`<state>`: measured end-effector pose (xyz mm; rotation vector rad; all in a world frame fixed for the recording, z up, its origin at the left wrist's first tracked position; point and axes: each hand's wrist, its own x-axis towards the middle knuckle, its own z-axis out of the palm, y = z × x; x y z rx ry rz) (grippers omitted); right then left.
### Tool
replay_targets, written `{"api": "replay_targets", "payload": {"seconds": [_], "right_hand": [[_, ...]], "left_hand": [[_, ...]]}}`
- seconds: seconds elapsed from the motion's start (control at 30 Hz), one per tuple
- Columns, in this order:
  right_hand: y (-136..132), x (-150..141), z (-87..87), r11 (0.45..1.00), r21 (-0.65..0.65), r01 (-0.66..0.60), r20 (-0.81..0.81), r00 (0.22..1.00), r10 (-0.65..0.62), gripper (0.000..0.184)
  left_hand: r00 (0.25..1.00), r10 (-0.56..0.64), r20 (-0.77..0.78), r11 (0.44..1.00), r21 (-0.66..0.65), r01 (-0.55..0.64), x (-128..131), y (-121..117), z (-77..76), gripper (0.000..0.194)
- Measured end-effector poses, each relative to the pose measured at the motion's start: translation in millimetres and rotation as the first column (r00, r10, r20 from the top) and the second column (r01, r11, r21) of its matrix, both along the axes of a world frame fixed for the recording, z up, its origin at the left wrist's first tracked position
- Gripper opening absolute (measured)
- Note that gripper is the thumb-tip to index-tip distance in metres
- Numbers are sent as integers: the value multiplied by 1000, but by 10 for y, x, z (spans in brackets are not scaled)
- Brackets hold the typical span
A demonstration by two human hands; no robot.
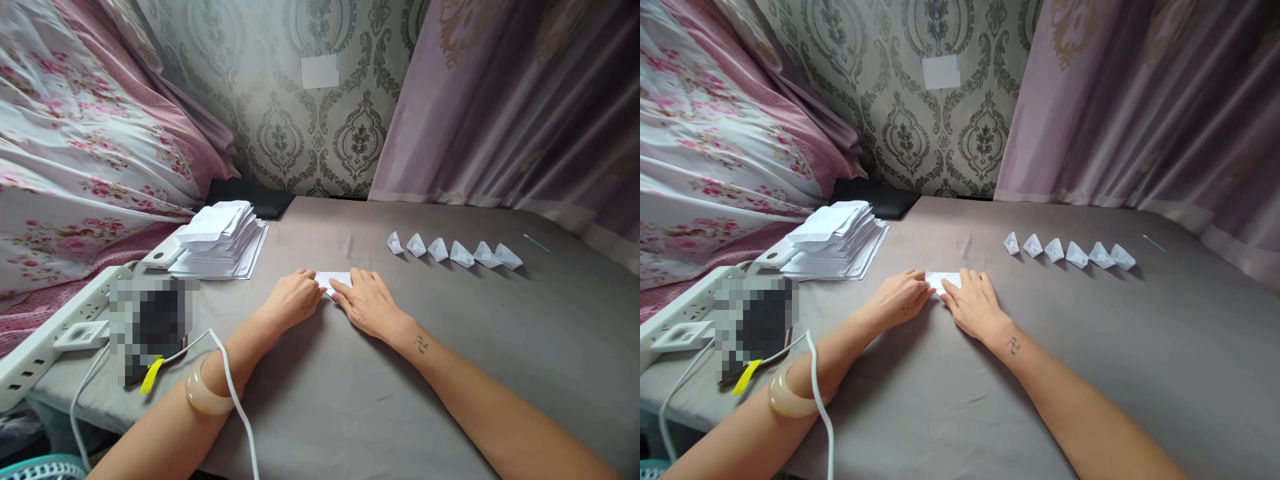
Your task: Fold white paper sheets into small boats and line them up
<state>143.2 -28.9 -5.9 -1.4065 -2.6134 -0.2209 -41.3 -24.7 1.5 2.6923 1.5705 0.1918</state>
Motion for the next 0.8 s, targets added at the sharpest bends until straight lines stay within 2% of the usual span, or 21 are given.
{"api": "replay_targets", "payload": {"seconds": [0.1, 0.2, 0.3, 0.43, 0.53, 0.63, 0.7, 0.8], "right_hand": [[48, 33, 10, 998, -54, 37, -59, 997, -40, 38], [162, 105, -14, 989, -122, 84, -165, 981, -104, 37], [303, 174, -87, 977, -196, 77, -287, 949, -133, 22], [422, 218, -187, 967, -250, 57, -419, 894, -161, 10], [433, 228, -217, 976, -214, 40, -456, 879, -136, 24], [420, 237, -213, 965, -260, -14, -485, 866, -118, 44], [420, 242, -202, 949, -315, -31, -513, 846, -143, 51], [442, 254, -178, 918, -393, -49, -586, 783, -210, 54]], "left_hand": [[989, 86, 119, 996, 17, -89, 0, 102, -66, 44], [953, 137, 269, 990, -19, -137, -18, 232, -166, 35], [888, 206, 411, 978, -97, -182, -37, 330, -265, 15], [818, 269, 509, 963, -153, -221, -49, 399, -344, 14], [808, 269, 524, 963, -174, -208, -48, 430, -346, 8], [783, 269, 560, 962, -193, -193, -44, 435, -309, 7], [737, 251, 627, 965, -217, -144, -42, 423, -276, 8], [619, 210, 757, 969, -246, -28, -43, 396, -236, 14]]}}
